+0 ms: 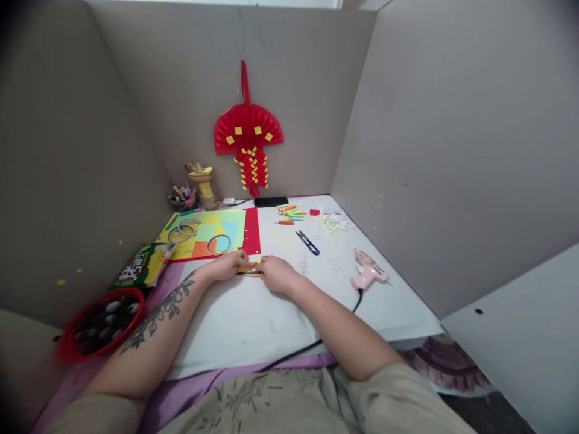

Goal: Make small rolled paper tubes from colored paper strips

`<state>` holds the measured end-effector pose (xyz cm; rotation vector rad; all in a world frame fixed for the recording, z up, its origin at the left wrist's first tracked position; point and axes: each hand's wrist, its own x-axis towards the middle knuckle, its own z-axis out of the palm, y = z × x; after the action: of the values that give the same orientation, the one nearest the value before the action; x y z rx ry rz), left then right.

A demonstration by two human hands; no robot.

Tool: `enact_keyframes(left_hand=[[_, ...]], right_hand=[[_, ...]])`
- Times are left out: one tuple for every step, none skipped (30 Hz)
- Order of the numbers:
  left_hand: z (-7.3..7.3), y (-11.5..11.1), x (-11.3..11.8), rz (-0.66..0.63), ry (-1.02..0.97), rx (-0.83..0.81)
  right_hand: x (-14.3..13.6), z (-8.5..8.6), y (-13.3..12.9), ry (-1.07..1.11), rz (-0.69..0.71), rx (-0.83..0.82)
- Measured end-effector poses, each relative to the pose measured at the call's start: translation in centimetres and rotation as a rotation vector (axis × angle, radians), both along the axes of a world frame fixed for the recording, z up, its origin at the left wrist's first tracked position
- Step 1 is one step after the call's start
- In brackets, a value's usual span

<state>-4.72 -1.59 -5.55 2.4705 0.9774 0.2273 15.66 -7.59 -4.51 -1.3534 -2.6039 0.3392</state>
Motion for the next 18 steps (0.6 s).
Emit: enact_keyframes(left_hand=[[-0.1, 0.1, 0.0, -0.019, 0.012, 0.010], [-0.1, 0.2, 0.0, -0.039, 0.021, 0.024], [-0.2, 0.2, 0.0, -0.055, 0.027, 0.034], [-0.2, 0.3, -0.1, -0.059, 0.026, 0.037], [-0.3, 0.3, -0.2, -0.051, 0.015, 0.030], [-0.3, 0.3, -0.2, -0.034, -0.005, 0.015], [-0.2, 0.2, -0.3, -0.009, -0.037, -0.003], [-0.2, 0.1, -0.4, 0.027, -0.075, -0.017], [-0.1, -0.1, -0.5, 0.072, -0.114, -0.021], [0.1, -0.4, -0.5, 0.119, -0.145, -0.012], [0.3, -0.6, -0.5, 0.159, -0.162, 0.011], [0.5, -0.9, -0.5, 0.187, -0.158, 0.046], [0.7, -1.3, -0.4, 0.207, -0.133, 0.088], [0.9, -1.6, -0.3, 0.216, -0.088, 0.131], [1.0, -2.0, -0.1, 0.232, -0.033, 0.168], [1.2, -2.3, 0.0, 0.254, 0.023, 0.193], [1.3, -2.5, 0.2, 0.266, 0.069, 0.204], [1.4, -2.7, 0.3, 0.274, 0.106, 0.206]], right_hand=[[-0.2, 0.0, 0.0, 0.009, 0.010, -0.005], [-0.3, 0.1, -0.1, 0.022, 0.029, -0.008], [-0.3, 0.1, 0.0, 0.040, 0.057, -0.009], [0.0, 0.2, 0.1, 0.063, 0.096, -0.015], [0.4, 0.3, 0.2, 0.091, 0.137, -0.026], [1.0, 0.4, 0.4, 0.124, 0.166, -0.038], [1.8, 0.5, 0.7, 0.160, 0.165, -0.044], [2.7, 0.5, 1.0, 0.194, 0.128, -0.039], [3.5, 0.5, 1.4, 0.218, 0.052, -0.021], [4.3, 0.5, 1.7, 0.227, -0.051, 0.005], [5.0, 0.4, 2.1, 0.220, -0.156, 0.029], [5.5, 0.2, 2.3, 0.201, -0.247, 0.041], [5.8, 0.0, 2.6, 0.176, -0.306, 0.039], [6.0, -0.2, 2.7, 0.150, -0.331, 0.025], [5.9, -0.4, 2.8, 0.132, -0.329, 0.011], [5.7, -0.5, 2.8, 0.124, -0.312, 0.008], [5.3, -0.6, 2.7, 0.130, -0.291, 0.021], [4.9, -0.7, 2.6, 0.150, -0.269, 0.049]])
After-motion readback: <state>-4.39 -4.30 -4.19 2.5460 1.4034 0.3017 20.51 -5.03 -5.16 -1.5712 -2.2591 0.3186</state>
